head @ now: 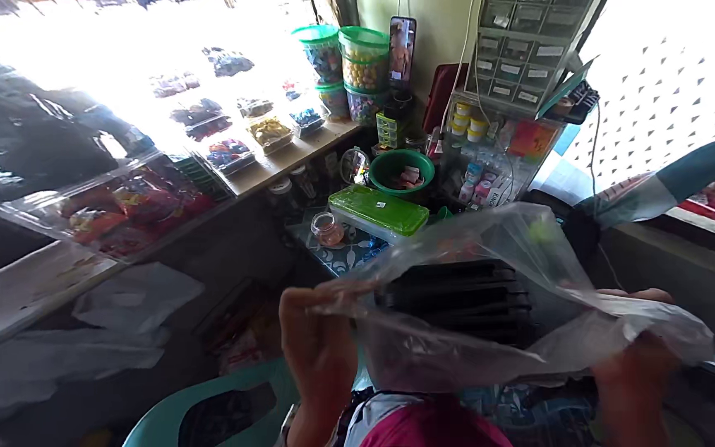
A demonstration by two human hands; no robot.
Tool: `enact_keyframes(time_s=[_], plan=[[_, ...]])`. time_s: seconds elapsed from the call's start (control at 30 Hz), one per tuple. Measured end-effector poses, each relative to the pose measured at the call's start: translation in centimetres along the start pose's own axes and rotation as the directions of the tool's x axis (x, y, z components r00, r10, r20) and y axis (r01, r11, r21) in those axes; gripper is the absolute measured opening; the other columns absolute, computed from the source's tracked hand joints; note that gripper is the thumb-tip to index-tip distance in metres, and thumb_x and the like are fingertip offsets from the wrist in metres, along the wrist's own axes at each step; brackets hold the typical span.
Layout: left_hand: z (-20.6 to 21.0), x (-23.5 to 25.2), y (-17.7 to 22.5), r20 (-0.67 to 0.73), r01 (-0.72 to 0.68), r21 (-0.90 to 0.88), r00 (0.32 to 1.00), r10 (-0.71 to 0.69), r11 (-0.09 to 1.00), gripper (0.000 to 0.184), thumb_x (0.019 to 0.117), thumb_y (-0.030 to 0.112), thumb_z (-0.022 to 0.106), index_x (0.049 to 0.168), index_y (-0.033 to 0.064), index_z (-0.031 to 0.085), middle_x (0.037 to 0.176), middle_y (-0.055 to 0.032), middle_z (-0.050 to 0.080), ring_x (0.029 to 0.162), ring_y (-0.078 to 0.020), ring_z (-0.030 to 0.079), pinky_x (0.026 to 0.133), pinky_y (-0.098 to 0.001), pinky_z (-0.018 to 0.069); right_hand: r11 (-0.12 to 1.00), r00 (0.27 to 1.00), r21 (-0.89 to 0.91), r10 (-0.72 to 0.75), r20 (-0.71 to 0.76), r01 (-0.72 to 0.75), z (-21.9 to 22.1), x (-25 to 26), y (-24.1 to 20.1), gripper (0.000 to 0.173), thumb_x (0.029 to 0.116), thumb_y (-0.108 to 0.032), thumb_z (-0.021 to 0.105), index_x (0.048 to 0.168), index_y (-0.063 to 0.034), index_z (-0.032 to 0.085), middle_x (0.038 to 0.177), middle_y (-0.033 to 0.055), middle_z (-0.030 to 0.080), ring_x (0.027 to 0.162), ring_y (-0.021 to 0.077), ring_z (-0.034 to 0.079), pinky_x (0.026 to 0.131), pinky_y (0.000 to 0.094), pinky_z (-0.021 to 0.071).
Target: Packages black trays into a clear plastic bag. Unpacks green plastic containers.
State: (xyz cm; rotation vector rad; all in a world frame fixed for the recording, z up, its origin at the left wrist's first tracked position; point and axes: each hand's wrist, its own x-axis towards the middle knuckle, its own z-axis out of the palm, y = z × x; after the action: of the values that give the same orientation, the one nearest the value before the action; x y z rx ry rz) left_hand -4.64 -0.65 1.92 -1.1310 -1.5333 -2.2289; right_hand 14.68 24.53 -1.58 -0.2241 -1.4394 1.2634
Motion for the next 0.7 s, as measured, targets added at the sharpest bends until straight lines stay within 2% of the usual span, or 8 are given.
enact_keyframes(time_s=[0.13, 0.33, 0.43, 0.47, 0.53, 0.6, 0.63, 0.7], plan=[[1.0, 2.6, 0.3, -0.027, -0.018, -0.030, 0.999, 0.017, 0.999, 0.019, 0.1039, 0.007, 0.052, 0.109, 0.0249, 0.055, 0.100, 0.0067, 0.075, 0.098, -0.0134, 0.073, 0.093, -0.0339, 0.0604, 0.998, 0.999, 0.038, -0.044, 0.025, 0.043, 0.3, 0.0, -3.1, 0.012, 0.0982, -0.027, 0.065, 0.106, -0.0342, 0.068, 0.098, -0.0130, 0.076, 0.092, 0.0058, 0.074, 0.089, 0.0281, 0.0622], [1.1, 2.0, -1.3, 0.135, 0.066, -0.104, 0.989, -0.052, 0.992, 0.017, 0.1052, 0.007, 0.049, 0.111, 0.0229, 0.055, 0.105, 0.0028, 0.075, 0.101, -0.0151, 0.073, 0.095, -0.0332, 0.0584, 0.998, 0.998, -0.065, -0.017, 0.061, 0.021, -1.1, -2.8, -3.2, 0.024, 0.0947, -0.018, 0.068, 0.110, -0.0365, 0.066, 0.103, -0.0180, 0.074, 0.096, 0.0006, 0.072, 0.088, 0.0240, 0.0615], [0.3, 1.3, -1.7, 0.193, 0.048, -0.105, 0.981, -0.027, 0.993, 0.019, 0.1062, 0.014, 0.051, 0.119, 0.0274, 0.056, 0.109, 0.0056, 0.074, 0.103, -0.0130, 0.072, 0.096, -0.0313, 0.0582, 0.999, 0.998, -0.032, -0.006, 0.066, 0.008, -1.6, -3.9, -3.2, 0.018, 0.0985, -0.020, 0.064, 0.110, -0.0340, 0.066, 0.103, -0.0164, 0.075, 0.099, 0.0018, 0.072, 0.093, 0.0253, 0.0600], [-0.3, 1.1, -1.7, 0.211, 0.046, -0.092, 0.977, -0.025, 0.995, 0.025, 0.1061, 0.017, 0.052, 0.128, 0.0304, 0.053, 0.112, 0.0068, 0.074, 0.104, -0.0126, 0.072, 0.097, -0.0312, 0.0577, 1.000, 0.994, -0.003, -0.004, 0.108, 0.004, -2.2, -4.0, -3.3, 0.017, 0.0990, -0.023, 0.064, 0.113, -0.0322, 0.066, 0.104, -0.0143, 0.075, 0.101, 0.0039, 0.072, 0.097, 0.0269, 0.0587], [-1.7, 0.9, -2.1, 0.251, 0.060, -0.046, 0.967, -0.047, 0.997, 0.057, 0.1026, 0.031, 0.060, 0.152, 0.0354, 0.032, 0.128, 0.0069, 0.070, 0.115, -0.0144, 0.069, 0.102, -0.0331, 0.0559, 0.998, 0.981, 0.046, 0.025, 0.193, -0.035, -3.4, -3.8, -3.5, 0.028, 0.0964, -0.028, 0.069, 0.124, -0.0302, 0.064, 0.111, -0.0103, 0.076, 0.111, 0.0084, 0.071, 0.104, 0.0288, 0.0547], [-3.3, 0.6, -2.8, 0.311, 0.133, -0.074, 0.945, -0.103, 0.988, 0.088, 0.0946, 0.043, 0.070, 0.161, 0.0361, 0.013, 0.149, -0.0001, 0.056, 0.134, -0.0238, 0.057, 0.113, -0.0429, 0.0476, 0.997, 0.965, 0.022, 0.059, 0.256, -0.067, -4.3, -3.7, -3.5, 0.047, 0.0897, -0.031, 0.077, 0.134, -0.0328, 0.060, 0.122, -0.0123, 0.073, 0.121, 0.0075, 0.065, 0.109, 0.0276, 0.0500], [-3.9, 0.2, -3.2, 0.341, 0.172, -0.103, 0.931, -0.128, 0.980, 0.091, 0.0916, 0.048, 0.072, 0.162, 0.0343, 0.016, 0.155, -0.0020, 0.050, 0.140, -0.0254, 0.050, 0.117, -0.0447, 0.0432, 0.998, 0.957, -0.013, 0.067, 0.282, -0.066, -4.7, -3.7, -3.4, 0.055, 0.0875, -0.037, 0.079, 0.139, -0.0339, 0.058, 0.128, -0.0131, 0.070, 0.125, 0.0075, 0.062, 0.111, 0.0279, 0.0484], [-4.5, -0.8, -3.8, 0.394, 0.241, -0.174, 0.906, -0.157, 0.955, 0.084, 0.0883, 0.054, 0.072, 0.158, 0.0244, 0.034, 0.155, -0.0023, 0.049, 0.143, -0.0216, 0.047, 0.118, -0.0411, 0.0398, 0.996, 0.942, -0.085, 0.056, 0.331, -0.029, -5.3, -3.8, -2.8, 0.063, 0.0854, -0.049, 0.078, 0.142, -0.0340, 0.056, 0.138, -0.0113, 0.064, 0.134, 0.0112, 0.056, 0.114, 0.0315, 0.0449]])
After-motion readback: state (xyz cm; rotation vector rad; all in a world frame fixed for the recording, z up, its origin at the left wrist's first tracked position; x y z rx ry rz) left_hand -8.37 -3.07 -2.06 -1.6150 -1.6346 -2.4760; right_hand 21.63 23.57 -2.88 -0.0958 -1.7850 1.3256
